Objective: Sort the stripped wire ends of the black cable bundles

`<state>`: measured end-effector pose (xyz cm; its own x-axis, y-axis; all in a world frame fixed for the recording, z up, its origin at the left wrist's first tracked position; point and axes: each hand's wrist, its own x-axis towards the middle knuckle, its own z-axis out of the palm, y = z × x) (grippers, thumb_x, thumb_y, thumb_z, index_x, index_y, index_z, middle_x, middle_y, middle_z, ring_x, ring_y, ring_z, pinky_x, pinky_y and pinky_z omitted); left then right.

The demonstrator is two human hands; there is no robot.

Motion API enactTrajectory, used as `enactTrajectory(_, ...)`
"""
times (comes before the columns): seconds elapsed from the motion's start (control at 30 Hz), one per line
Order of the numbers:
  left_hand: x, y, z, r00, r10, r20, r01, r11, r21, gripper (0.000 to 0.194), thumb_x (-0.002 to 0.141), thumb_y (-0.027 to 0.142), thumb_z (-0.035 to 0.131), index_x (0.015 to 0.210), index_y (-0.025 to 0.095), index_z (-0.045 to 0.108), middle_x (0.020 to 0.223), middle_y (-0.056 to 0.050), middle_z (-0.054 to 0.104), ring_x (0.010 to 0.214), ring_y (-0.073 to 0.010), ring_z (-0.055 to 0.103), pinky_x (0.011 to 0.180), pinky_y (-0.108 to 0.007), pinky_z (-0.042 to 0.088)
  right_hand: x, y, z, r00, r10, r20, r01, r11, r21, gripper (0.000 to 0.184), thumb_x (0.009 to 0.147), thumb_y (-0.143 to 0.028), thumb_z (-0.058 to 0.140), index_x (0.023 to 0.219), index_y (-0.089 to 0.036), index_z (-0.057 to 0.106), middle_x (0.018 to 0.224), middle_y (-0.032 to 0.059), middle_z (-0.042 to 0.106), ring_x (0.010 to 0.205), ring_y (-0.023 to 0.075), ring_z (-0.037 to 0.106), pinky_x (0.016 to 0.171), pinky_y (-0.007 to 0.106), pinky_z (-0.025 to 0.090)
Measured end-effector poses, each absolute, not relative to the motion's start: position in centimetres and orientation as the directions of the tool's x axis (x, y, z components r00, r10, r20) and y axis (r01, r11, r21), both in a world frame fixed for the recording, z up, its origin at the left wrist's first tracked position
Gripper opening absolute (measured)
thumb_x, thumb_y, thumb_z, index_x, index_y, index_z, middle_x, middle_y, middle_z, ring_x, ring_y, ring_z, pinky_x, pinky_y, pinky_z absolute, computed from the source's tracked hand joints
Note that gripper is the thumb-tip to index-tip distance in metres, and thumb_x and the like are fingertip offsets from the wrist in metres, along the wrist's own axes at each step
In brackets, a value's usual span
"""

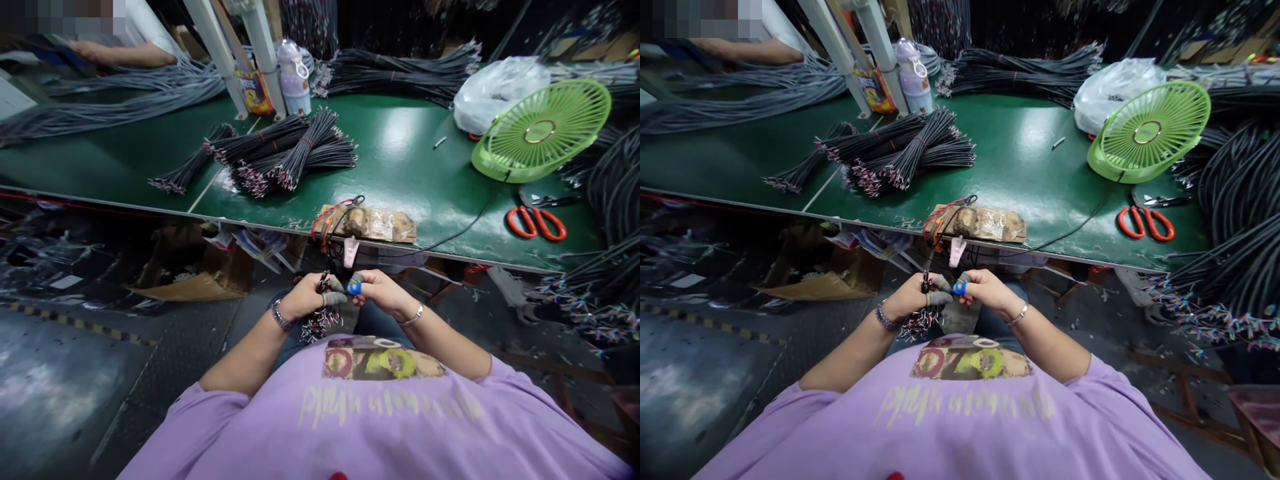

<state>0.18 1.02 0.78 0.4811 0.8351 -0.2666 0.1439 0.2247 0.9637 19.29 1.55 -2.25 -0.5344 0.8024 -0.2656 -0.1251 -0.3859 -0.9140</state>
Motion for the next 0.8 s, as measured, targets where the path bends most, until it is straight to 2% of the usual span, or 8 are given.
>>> enactTrajectory(0.1, 0.0, 0.9, 1.2, 0.502, 0.830, -0.242, 0.149, 0.193, 0.970, 0.028, 0.059, 0.033, 0.078, 0.067, 0.011, 0.064, 0.060, 0.000, 0.059, 0.056, -0.0087, 0.049, 0.056, -0.021, 0.042, 18.9, 1.5, -2.5, -0.506, 0.823, -0.259, -0.162, -0.386, -0.908, 0.027, 0.067, -0.037, 0.073, 0.060, -0.015, 0.058, 0.049, -0.0022, 0.058, 0.044, 0.0072, 0.050, 0.046, 0.019, 0.039)
enactTrajectory(0.2, -0.3, 0.7, 1.5, 0.482, 0.845, -0.233, 0.124, 0.198, 0.972, 0.028, 0.061, 0.035, 0.077, 0.066, 0.010, 0.065, 0.059, -0.001, 0.059, 0.056, -0.0096, 0.050, 0.056, -0.022, 0.043, 18.8, 2.0, -2.8, -0.271, 0.945, -0.185, -0.161, -0.234, -0.959, 0.026, 0.066, -0.035, 0.074, 0.061, -0.015, 0.058, 0.050, -0.0031, 0.057, 0.046, 0.0069, 0.049, 0.047, 0.019, 0.038)
enactTrajectory(0.3, -0.6, 0.7, 1.7, 0.428, 0.872, -0.239, 0.047, 0.243, 0.969, 0.027, 0.062, 0.034, 0.077, 0.067, 0.010, 0.065, 0.059, -0.002, 0.060, 0.055, -0.0099, 0.052, 0.056, -0.023, 0.043, 18.9, 2.9, -2.9, -0.130, 0.967, -0.221, -0.272, -0.249, -0.930, 0.030, 0.068, -0.042, 0.072, 0.067, -0.017, 0.057, 0.055, -0.0033, 0.059, 0.046, 0.0068, 0.048, 0.049, 0.020, 0.044)
enactTrajectory(0.43, -0.7, 1.1, 1.7, 0.356, 0.911, -0.210, -0.051, 0.243, 0.969, 0.026, 0.064, 0.034, 0.076, 0.069, 0.011, 0.065, 0.058, -0.001, 0.060, 0.050, -0.0082, 0.049, 0.050, -0.021, 0.038, 18.7, 4.1, -2.2, -0.334, 0.883, -0.330, -0.435, -0.455, -0.777, 0.046, 0.077, -0.062, 0.055, 0.078, -0.016, 0.060, 0.068, 0.0016, 0.064, 0.050, 0.0080, 0.053, 0.056, 0.025, 0.052)
enactTrajectory(0.5, -0.6, 1.5, 1.6, 0.329, 0.925, -0.192, -0.063, 0.225, 0.972, 0.026, 0.064, 0.035, 0.076, 0.069, 0.012, 0.065, 0.055, 0.001, 0.058, 0.047, -0.0072, 0.047, 0.048, -0.021, 0.036, 18.2, 4.6, -1.6, -0.440, 0.829, -0.344, -0.436, -0.532, -0.726, 0.051, 0.080, -0.065, 0.049, 0.082, -0.016, 0.061, 0.071, 0.0032, 0.065, 0.053, 0.0086, 0.055, 0.056, 0.024, 0.053)
enactTrajectory(0.57, -0.5, 1.8, 1.6, 0.314, 0.933, -0.177, -0.071, 0.209, 0.975, 0.027, 0.064, 0.035, 0.077, 0.068, 0.012, 0.065, 0.053, 0.001, 0.057, 0.046, -0.0070, 0.046, 0.047, -0.021, 0.035, 17.6, 5.0, -1.2, -0.476, 0.813, -0.335, -0.433, -0.548, -0.716, 0.048, 0.078, -0.063, 0.053, 0.085, -0.017, 0.062, 0.072, 0.0027, 0.065, 0.053, 0.0088, 0.054, 0.056, 0.024, 0.053)
enactTrajectory(0.63, -0.4, 2.0, 1.7, 0.311, 0.935, -0.172, -0.071, 0.204, 0.976, 0.027, 0.064, 0.035, 0.076, 0.068, 0.011, 0.064, 0.052, 0.002, 0.056, 0.046, -0.0068, 0.046, 0.047, -0.021, 0.035, 17.0, 5.0, -1.2, -0.431, 0.849, -0.305, -0.440, -0.493, -0.751, 0.044, 0.074, -0.061, 0.061, 0.082, -0.018, 0.063, 0.068, 0.0006, 0.063, 0.052, 0.0086, 0.052, 0.055, 0.023, 0.051)
enactTrajectory(0.8, -0.5, 2.1, 1.6, 0.310, 0.930, -0.197, -0.053, 0.224, 0.973, 0.026, 0.064, 0.034, 0.077, 0.067, 0.012, 0.064, 0.051, 0.002, 0.056, 0.046, -0.0068, 0.047, 0.049, -0.021, 0.036, 16.4, 4.5, -2.1, -0.086, 0.991, -0.104, -0.356, -0.128, -0.926, 0.047, 0.073, -0.062, 0.060, 0.063, -0.017, 0.060, 0.055, -0.0008, 0.055, 0.050, 0.0086, 0.047, 0.051, 0.021, 0.043)
